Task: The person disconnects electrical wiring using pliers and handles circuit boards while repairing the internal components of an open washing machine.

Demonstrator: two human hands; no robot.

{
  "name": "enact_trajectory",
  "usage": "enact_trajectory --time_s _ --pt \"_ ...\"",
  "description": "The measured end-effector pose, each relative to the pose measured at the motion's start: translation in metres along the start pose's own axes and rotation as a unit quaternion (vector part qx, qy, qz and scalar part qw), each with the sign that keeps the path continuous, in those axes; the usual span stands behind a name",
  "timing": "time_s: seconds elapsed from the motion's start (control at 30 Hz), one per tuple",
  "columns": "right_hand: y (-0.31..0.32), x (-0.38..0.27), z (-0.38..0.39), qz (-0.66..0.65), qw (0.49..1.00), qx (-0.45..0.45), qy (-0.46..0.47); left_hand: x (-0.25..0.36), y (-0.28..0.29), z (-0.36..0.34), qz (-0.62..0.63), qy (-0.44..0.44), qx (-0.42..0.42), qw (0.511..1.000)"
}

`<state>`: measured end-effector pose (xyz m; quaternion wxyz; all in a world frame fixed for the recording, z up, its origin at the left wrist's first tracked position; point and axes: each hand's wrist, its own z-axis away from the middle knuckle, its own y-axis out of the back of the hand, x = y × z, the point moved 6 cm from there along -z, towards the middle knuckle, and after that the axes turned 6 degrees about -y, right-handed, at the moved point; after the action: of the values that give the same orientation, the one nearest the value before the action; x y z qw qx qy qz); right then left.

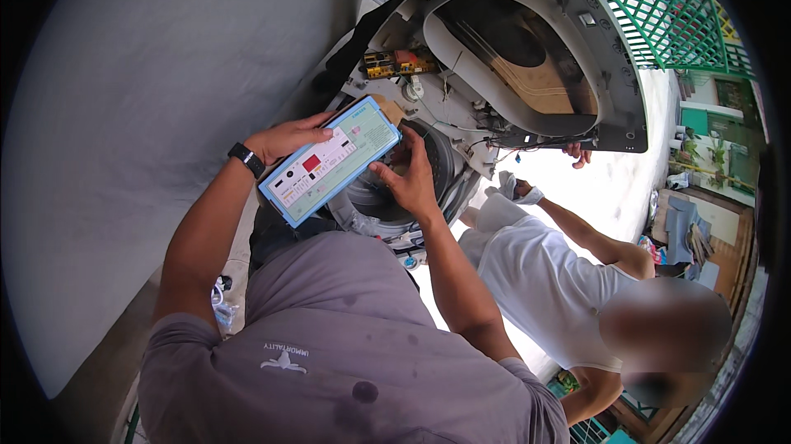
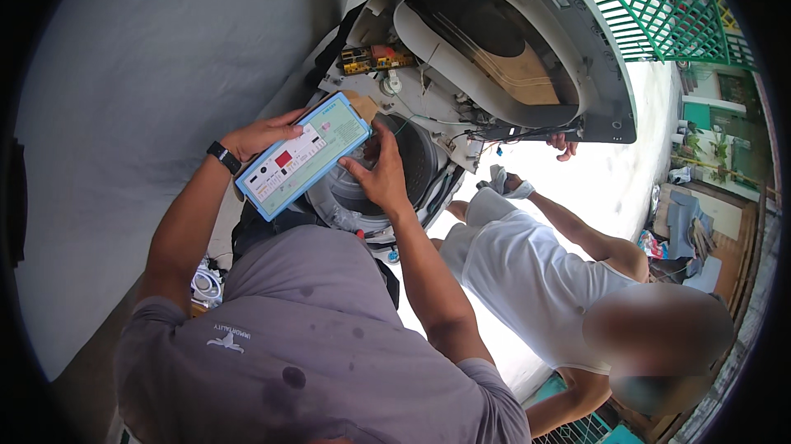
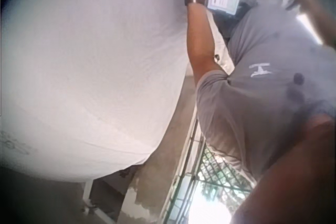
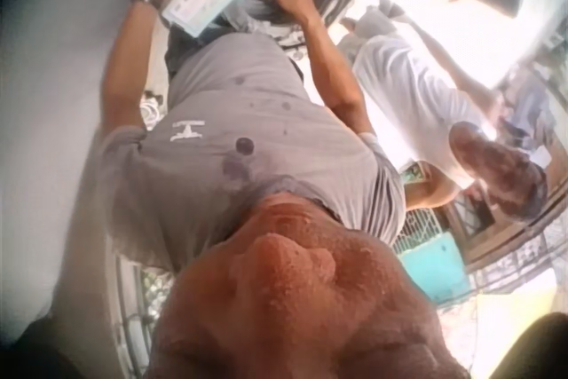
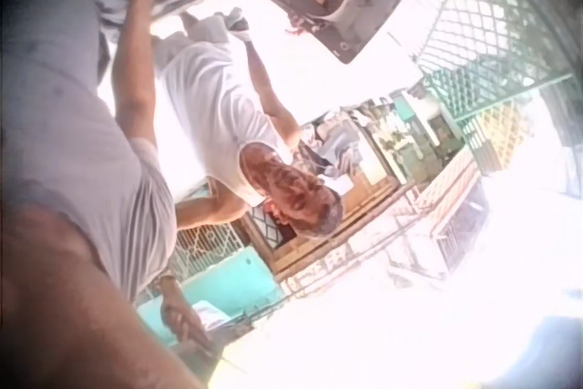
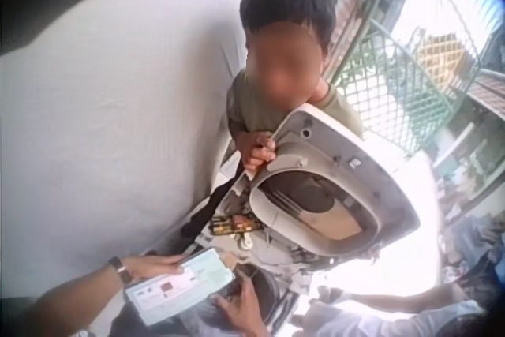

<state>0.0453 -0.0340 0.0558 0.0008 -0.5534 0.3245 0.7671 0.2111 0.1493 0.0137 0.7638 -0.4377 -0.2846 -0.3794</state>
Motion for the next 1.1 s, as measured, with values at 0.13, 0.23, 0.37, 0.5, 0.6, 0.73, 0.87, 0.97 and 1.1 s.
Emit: enact_trajectory --time_s 0.13,0.23,0.37,0.5,0.6,0.73,0.87,0.97,1.1 --pt "-0.004 0.000 0.000 -0.004 1.000 -0.002 -0.005 -0.006 0.002 0.006 0.028 -0.001 0.009 1.000" --pt "0.000 0.000 0.001 -0.010 1.000 0.005 -0.001 -0.010 0.003 0.000 0.014 0.003 0.008 1.000" --pt "-0.002 -0.002 0.001 -0.014 1.000 0.004 -0.010 0.000 -0.004 0.007 0.021 0.000 0.016 1.000" --pt "-0.004 0.001 0.003 -0.045 0.999 0.000 -0.013 -0.004 -0.003 0.006 0.019 0.007 0.013 1.000" --pt "-0.003 0.000 0.004 -0.035 0.999 0.001 -0.007 -0.002 -0.003 0.006 0.010 0.010 0.014 1.000" --pt "-0.002 -0.001 0.004 -0.043 0.999 -0.009 -0.020 -0.007 0.001 0.002 0.000 0.018 0.012 1.000" --pt "-0.003 -0.003 0.005 -0.026 0.999 -0.010 -0.021 -0.011 0.003 0.002 0.011 0.015 0.008 1.000" --pt "-0.004 0.000 0.004 -0.025 0.999 -0.013 -0.024 -0.010 0.004 0.001 0.017 0.014 0.005 1.000" --pt "-0.005 0.004 0.003 -0.037 0.999 -0.011 -0.007 -0.006 0.002 0.002 0.015 0.023 0.007 1.000"
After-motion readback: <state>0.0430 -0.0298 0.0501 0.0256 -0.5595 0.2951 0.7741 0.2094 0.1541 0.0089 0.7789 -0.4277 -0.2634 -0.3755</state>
